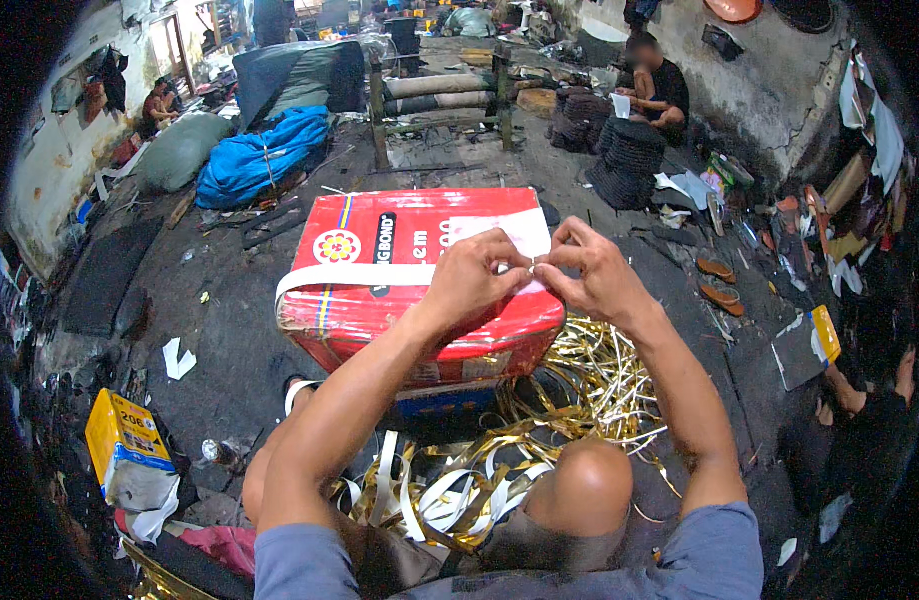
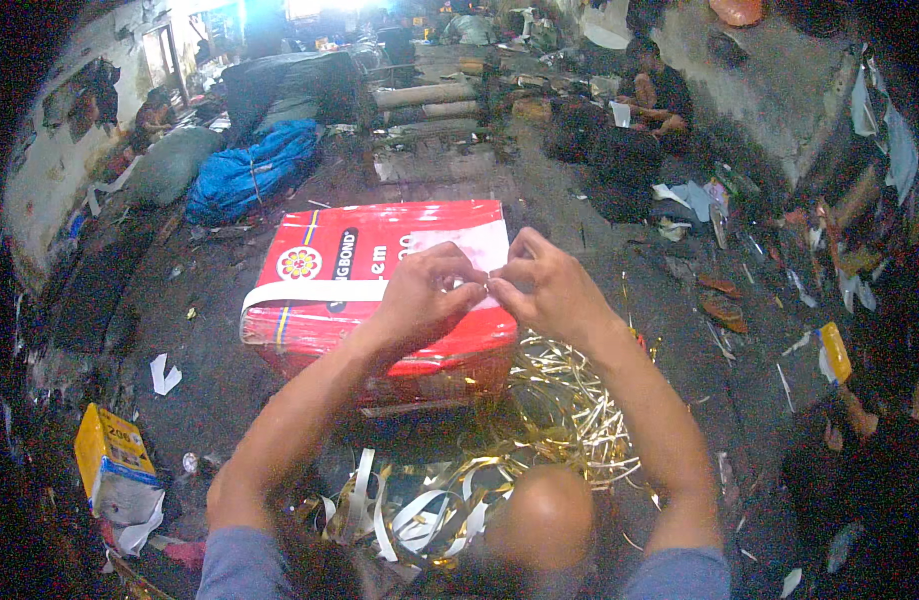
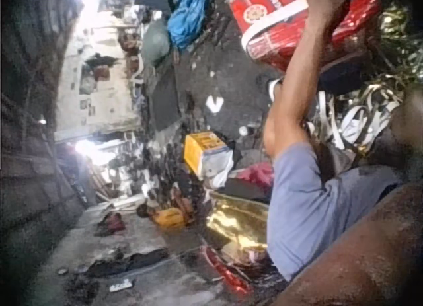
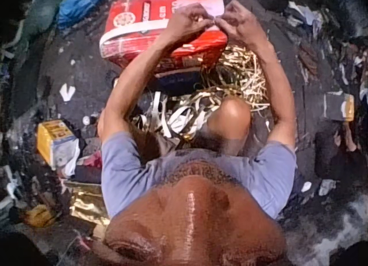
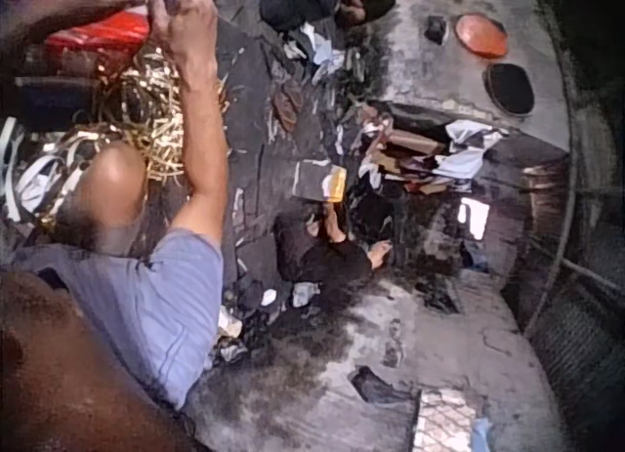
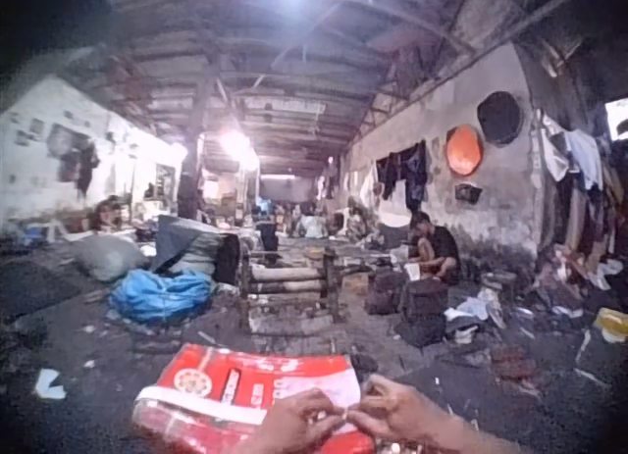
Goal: The person wraps a red cardboard box with a white ribbon, repeatedly folding and tucking the ribbon around the box edges. The person adjusts the ribbon and secures it by hand while sitting on the floor.
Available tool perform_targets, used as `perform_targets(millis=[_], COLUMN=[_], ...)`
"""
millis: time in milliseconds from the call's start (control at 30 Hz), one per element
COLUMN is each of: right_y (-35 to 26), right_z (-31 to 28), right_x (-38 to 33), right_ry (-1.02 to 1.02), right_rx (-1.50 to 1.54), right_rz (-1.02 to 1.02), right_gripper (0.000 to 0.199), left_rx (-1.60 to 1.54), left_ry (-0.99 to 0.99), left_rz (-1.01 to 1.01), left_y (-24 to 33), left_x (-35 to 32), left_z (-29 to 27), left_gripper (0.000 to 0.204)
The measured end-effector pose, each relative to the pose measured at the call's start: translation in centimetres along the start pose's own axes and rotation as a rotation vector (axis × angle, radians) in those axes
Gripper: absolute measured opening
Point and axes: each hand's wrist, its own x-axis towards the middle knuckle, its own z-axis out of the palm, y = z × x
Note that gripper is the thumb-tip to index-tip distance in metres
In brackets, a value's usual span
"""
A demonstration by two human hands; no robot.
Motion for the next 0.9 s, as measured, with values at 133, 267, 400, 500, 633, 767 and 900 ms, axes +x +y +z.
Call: perform_targets(millis=[133,267,400,500,633,767,900], right_y=[0.1,0.1,1.0,1.8,2.1,2.7,2.7], right_z=[-1.1,0.3,1.8,3.7,5.9,6.1,6.3], right_x=[0.9,0.6,0.0,-0.2,-0.4,-0.2,-1.2], right_ry=[-0.060,0.028,0.143,0.241,0.315,0.357,0.382], right_rx=[0.045,0.100,0.209,0.395,0.776,0.586,0.767], right_rz=[0.095,0.177,0.248,0.323,0.511,0.479,0.594], right_gripper=[0.022,0.020,0.018,0.014,0.011,0.011,0.026], left_rx=[-0.025,0.005,0.015,0.018,0.053,0.049,-0.015], left_ry=[-0.013,0.014,0.022,0.026,0.023,-0.035,-0.081], left_rz=[-0.051,-0.030,-0.018,-0.045,-0.084,-0.157,-0.009], left_y=[-0.1,0.3,0.4,0.2,0.5,0.6,-0.6], left_x=[0.0,-0.4,-0.3,-0.2,0.3,1.2,2.6], left_z=[-0.2,-0.2,-0.2,-0.1,0.0,-0.3,-0.3], left_gripper=[0.016,0.020,0.020,0.019,0.018,0.019,0.014])
